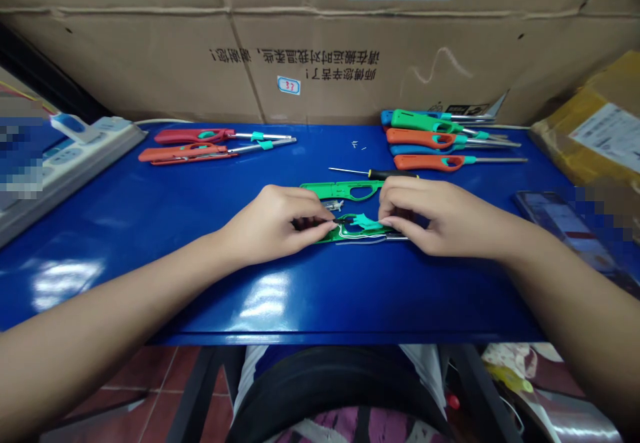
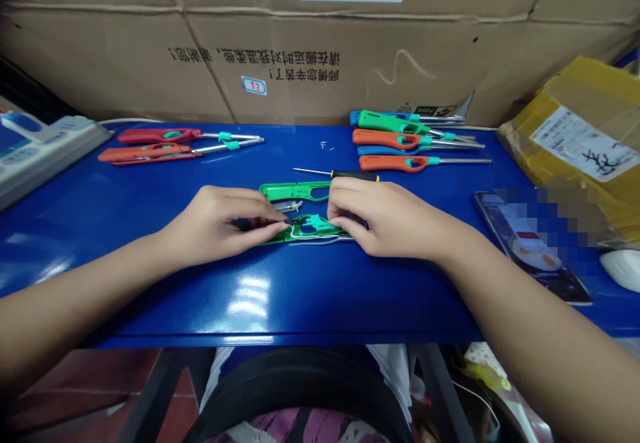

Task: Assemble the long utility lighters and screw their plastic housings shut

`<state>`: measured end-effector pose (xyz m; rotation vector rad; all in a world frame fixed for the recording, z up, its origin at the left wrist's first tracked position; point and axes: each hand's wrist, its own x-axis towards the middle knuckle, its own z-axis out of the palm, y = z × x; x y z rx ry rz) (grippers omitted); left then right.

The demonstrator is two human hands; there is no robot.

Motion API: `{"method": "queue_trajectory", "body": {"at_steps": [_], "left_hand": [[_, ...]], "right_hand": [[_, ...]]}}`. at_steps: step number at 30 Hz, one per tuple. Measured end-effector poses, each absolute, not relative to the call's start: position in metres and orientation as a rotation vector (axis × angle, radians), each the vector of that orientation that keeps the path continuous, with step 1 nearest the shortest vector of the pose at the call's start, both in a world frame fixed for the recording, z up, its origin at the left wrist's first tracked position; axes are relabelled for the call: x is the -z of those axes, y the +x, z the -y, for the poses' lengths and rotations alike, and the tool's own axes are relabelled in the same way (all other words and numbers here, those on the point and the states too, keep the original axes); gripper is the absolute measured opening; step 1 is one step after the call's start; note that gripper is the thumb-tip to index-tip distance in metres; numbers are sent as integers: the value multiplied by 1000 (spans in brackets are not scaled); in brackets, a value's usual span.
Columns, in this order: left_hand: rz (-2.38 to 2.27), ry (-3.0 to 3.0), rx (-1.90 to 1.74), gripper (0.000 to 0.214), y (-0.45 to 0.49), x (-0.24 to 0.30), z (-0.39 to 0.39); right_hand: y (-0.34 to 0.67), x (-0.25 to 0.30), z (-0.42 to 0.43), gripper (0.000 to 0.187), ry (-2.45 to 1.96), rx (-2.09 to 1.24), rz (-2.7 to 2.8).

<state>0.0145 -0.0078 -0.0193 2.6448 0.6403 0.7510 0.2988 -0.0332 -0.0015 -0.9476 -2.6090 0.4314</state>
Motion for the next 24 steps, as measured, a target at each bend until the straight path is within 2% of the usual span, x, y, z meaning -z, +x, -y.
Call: {"method": "queue_trajectory", "body": {"at_steps": [24], "left_hand": [[-614,2649,-781,13,16,22,8]], "right_hand": [[293,12,34,18,-937,-307,2663]]}}
